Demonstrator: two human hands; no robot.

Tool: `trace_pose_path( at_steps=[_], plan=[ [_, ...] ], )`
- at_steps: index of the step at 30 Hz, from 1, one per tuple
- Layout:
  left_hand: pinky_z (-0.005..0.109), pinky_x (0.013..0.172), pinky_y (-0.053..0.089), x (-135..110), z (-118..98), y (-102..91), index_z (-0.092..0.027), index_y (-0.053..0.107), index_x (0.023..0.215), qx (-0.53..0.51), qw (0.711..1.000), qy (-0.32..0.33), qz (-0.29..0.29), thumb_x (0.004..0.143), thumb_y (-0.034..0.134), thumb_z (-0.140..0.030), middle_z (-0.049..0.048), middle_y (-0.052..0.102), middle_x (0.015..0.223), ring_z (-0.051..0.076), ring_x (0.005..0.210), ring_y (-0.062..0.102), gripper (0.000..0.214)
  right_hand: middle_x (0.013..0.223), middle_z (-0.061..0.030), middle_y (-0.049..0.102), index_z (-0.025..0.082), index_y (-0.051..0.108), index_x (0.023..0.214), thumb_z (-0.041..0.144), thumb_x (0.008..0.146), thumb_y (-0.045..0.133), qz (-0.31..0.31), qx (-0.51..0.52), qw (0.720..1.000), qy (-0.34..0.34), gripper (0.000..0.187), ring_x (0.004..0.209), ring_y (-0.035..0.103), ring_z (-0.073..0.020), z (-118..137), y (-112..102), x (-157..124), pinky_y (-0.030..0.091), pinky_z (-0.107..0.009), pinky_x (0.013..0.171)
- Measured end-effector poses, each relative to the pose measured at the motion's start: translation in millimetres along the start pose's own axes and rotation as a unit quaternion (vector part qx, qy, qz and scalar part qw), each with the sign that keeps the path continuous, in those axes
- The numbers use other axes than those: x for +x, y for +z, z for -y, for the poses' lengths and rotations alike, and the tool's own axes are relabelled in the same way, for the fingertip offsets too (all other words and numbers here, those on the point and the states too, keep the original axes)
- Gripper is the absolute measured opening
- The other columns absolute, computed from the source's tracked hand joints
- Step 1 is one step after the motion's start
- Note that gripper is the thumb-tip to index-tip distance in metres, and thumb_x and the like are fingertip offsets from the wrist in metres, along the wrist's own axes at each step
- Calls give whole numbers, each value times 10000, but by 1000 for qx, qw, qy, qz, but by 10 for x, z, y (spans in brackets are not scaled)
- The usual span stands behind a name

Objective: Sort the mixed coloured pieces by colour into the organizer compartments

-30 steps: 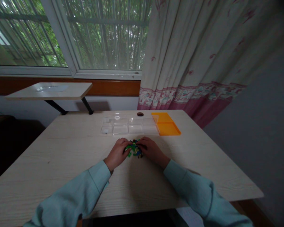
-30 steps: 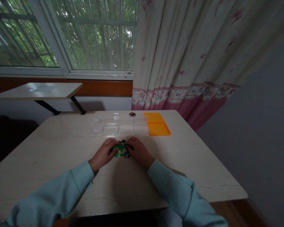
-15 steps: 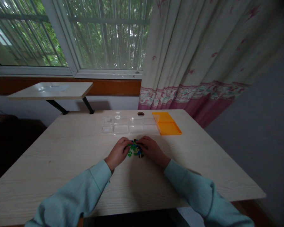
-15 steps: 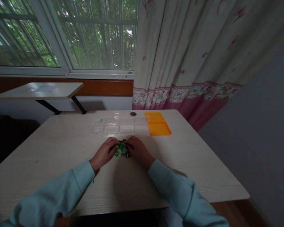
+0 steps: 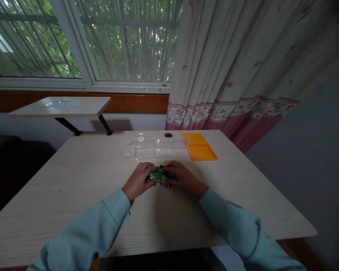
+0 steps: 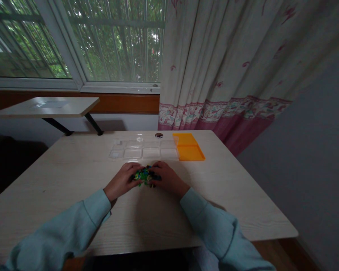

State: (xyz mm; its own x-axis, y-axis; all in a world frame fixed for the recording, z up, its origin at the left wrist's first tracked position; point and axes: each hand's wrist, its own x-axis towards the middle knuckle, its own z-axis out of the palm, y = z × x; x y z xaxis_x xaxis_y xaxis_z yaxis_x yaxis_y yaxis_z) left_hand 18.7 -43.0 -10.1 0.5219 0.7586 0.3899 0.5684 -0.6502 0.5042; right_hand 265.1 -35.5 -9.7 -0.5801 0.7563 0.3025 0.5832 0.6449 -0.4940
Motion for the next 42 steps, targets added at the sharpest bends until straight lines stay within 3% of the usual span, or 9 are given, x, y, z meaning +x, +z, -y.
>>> trace_pose_path(
  at_steps=[4,10,20,27,31,38,42],
  plan=[
    [445,995,443,-23,11,8,-227,541,1316,24,1000,3,19,805,711,-427,119,549,1224,276,1147,498,574,1139,-121,591,176,653,1173,258,800,726,-4,5,1000,8,388,1068,556,-229,7,46,-4,471,-404,974],
    [396,963,468,-5,14,99,-215,594,1228,-7,1000,-15,8,872,643,-314,99,578,1115,240,1075,528,373,1027,-81,609,186,674,1054,150,818,672,-23,27,999,5,239,964,577,-198,64,99,30,504,-359,901],
    [347,901,490,15,11,102,-186,664,1058,-83,996,-34,-19,896,585,-190,74,599,989,193,969,566,180,922,-44,622,190,673,930,73,834,601,-63,59,996,27,167,865,597,-157,103,53,49,503,-288,807],
    [338,893,493,11,11,79,-195,675,1037,-103,993,-39,-47,921,530,-169,71,601,995,183,971,571,188,874,-49,671,199,721,934,213,877,633,-76,9,996,41,105,835,611,-170,43,31,38,498,-301,796],
    [335,889,501,21,-5,67,-200,672,1049,-109,992,-34,-57,942,508,-205,76,609,1012,181,976,577,196,842,-54,680,206,737,923,282,909,599,-81,-20,996,44,158,821,608,-175,30,42,35,494,-304,778],
    [359,943,477,22,19,-3,-220,676,1088,-73,996,-9,-53,947,500,-231,81,611,1062,195,1034,567,226,870,-62,678,203,732,968,237,923,560,-87,-23,996,28,181,831,603,-174,-6,56,32,494,-308,777],
    [355,929,477,22,85,-100,-225,667,1118,-63,998,7,-28,936,518,-246,77,604,1052,193,1019,566,236,925,-76,659,197,722,1001,226,884,618,-97,-43,994,-18,159,879,582,-185,21,40,31,477,-321,806]
  ],
)
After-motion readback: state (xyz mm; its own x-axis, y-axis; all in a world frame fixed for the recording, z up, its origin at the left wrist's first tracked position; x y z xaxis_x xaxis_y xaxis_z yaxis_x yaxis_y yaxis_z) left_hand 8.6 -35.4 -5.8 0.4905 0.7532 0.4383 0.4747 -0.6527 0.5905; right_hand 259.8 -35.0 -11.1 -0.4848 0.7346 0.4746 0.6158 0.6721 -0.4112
